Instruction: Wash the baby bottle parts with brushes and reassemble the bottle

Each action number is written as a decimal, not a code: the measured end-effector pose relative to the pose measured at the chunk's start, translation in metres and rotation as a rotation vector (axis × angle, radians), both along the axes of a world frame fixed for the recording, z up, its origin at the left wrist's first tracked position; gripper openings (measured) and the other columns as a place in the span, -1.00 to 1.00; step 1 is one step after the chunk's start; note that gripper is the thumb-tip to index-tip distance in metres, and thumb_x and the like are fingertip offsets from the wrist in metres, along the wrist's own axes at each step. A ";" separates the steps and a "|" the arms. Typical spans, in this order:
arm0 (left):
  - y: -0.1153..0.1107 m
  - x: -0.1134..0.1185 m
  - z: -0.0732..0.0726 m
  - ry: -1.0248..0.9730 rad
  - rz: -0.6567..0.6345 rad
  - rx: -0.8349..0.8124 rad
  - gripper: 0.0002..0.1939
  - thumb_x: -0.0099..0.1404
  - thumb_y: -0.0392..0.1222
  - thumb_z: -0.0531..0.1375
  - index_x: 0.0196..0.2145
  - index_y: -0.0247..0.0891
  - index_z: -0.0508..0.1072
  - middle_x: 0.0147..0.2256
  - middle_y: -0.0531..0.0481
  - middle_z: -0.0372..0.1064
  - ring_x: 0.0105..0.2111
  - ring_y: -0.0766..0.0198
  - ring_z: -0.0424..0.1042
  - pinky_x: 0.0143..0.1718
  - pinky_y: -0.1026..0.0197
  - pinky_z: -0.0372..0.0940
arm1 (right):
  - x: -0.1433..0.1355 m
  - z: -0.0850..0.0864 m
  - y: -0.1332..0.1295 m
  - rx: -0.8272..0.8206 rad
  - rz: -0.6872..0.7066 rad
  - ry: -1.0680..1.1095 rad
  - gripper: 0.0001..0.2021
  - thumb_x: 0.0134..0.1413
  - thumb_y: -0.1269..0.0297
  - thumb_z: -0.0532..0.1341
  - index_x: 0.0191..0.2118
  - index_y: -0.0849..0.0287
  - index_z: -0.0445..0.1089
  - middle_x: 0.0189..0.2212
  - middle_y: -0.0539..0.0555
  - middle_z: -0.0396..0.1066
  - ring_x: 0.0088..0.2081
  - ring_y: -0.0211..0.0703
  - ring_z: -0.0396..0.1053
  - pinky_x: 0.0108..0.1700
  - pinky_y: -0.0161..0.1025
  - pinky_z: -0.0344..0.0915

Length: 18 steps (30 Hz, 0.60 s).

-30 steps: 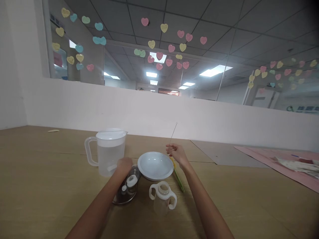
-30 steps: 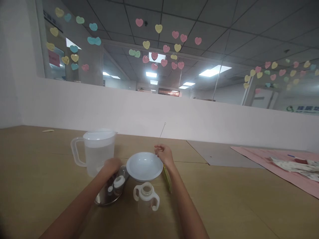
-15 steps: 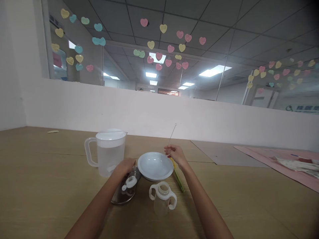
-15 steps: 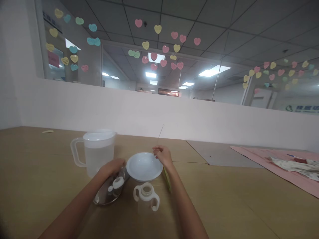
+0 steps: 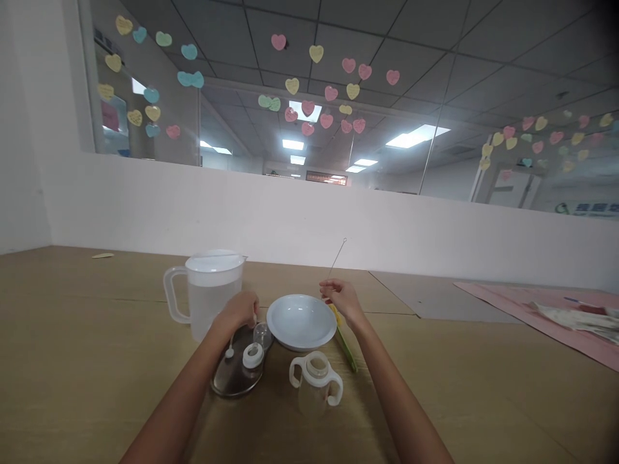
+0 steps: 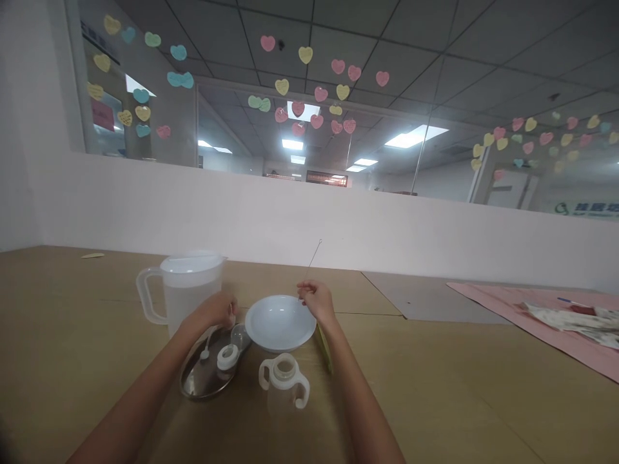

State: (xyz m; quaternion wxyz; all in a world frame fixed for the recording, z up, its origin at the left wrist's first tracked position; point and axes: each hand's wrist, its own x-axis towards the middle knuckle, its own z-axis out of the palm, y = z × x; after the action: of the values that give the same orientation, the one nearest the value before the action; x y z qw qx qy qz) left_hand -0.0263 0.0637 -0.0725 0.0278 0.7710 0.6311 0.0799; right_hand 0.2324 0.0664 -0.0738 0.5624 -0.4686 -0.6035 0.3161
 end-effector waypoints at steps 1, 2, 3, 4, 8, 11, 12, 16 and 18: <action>-0.002 0.000 0.002 0.000 0.003 0.014 -0.72 -0.28 -0.41 0.26 -0.48 -0.30 0.44 -0.46 -0.02 0.43 -0.45 0.23 0.38 -0.51 0.34 0.15 | 0.000 0.000 0.000 0.002 0.000 0.000 -0.77 -0.24 0.31 0.19 -0.36 0.28 0.41 -0.54 0.04 0.36 -0.50 -0.27 0.33 -0.51 -0.35 0.31; -0.004 0.000 0.004 0.001 0.004 0.035 -0.71 -0.28 -0.43 0.26 -0.48 -0.30 0.43 -0.45 -0.02 0.42 -0.43 0.22 0.38 -0.49 0.33 0.15 | 0.000 0.000 -0.001 0.003 0.001 -0.001 -0.77 -0.24 0.31 0.19 -0.36 0.29 0.41 -0.54 0.04 0.36 -0.50 -0.27 0.33 -0.51 -0.35 0.31; -0.006 0.001 0.007 0.000 0.005 0.061 -0.72 -0.25 -0.44 0.24 -0.47 -0.29 0.43 -0.44 -0.02 0.41 -0.41 0.22 0.38 -0.47 0.33 0.15 | 0.000 0.000 -0.001 0.003 0.002 -0.002 -0.77 -0.24 0.31 0.18 -0.36 0.29 0.41 -0.55 0.03 0.36 -0.50 -0.27 0.33 -0.51 -0.35 0.31; -0.009 0.001 0.009 -0.003 0.004 0.093 -0.76 -0.20 -0.44 0.22 -0.46 -0.29 0.42 -0.42 -0.03 0.41 -0.38 0.21 0.37 -0.43 0.32 0.15 | 0.000 0.000 -0.001 0.003 0.002 -0.003 -0.78 -0.24 0.31 0.18 -0.37 0.29 0.41 -0.55 0.03 0.36 -0.50 -0.27 0.33 -0.51 -0.35 0.31; -0.021 0.003 0.027 -0.032 0.000 0.219 -0.76 0.01 -0.40 0.08 -0.31 -0.25 0.38 -0.37 -0.04 0.39 -0.31 0.20 0.35 -0.35 0.29 0.14 | -0.001 0.005 -0.005 0.004 -0.009 -0.001 -0.79 -0.23 0.33 0.18 -0.37 0.29 0.41 -0.53 0.04 0.37 -0.50 -0.28 0.33 -0.50 -0.35 0.32; -0.032 0.010 0.044 -0.140 -0.060 0.309 -0.61 0.05 -0.34 0.08 -0.11 -0.18 0.30 -0.38 0.02 0.40 -0.32 0.24 0.36 -0.36 0.31 0.16 | -0.005 0.016 -0.016 0.038 0.021 0.050 -0.79 -0.23 0.31 0.19 -0.37 0.28 0.42 -0.48 0.05 0.39 -0.48 -0.28 0.35 -0.46 -0.33 0.34; -0.035 0.015 0.048 -0.226 -0.104 0.341 -0.57 0.06 -0.31 0.10 -0.06 -0.16 0.27 -0.38 0.04 0.40 -0.33 0.26 0.37 -0.36 0.31 0.17 | -0.007 0.021 -0.022 0.064 0.047 0.085 -0.78 -0.22 0.30 0.20 -0.37 0.27 0.43 -0.48 0.05 0.39 -0.47 -0.27 0.36 -0.44 -0.32 0.35; -0.040 0.042 0.051 -0.678 -0.295 0.329 -0.44 0.05 -0.22 0.14 0.06 -0.19 0.19 -0.35 0.04 0.44 -0.35 0.29 0.42 -0.28 0.29 0.27 | -0.022 0.038 -0.043 0.229 0.125 0.229 -0.81 -0.24 0.26 0.25 -0.42 0.25 0.43 -0.42 0.08 0.44 -0.39 -0.22 0.39 -0.33 -0.26 0.38; -0.039 0.056 0.044 -0.849 -0.376 0.250 -0.37 0.08 -0.19 0.14 0.12 -0.24 0.11 -0.32 0.01 0.46 -0.33 0.28 0.44 -0.26 0.27 0.31 | -0.029 0.041 -0.049 0.294 0.126 0.197 -0.84 -0.22 0.26 0.26 -0.45 0.24 0.43 -0.38 0.09 0.46 -0.34 -0.19 0.40 -0.25 -0.24 0.37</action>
State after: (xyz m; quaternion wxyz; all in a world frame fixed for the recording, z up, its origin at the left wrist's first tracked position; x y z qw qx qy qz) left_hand 0.0301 0.0247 -0.0281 0.2041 0.7685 0.3989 0.4567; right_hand 0.2030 0.0170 -0.0326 0.6602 -0.3096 -0.6133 0.3035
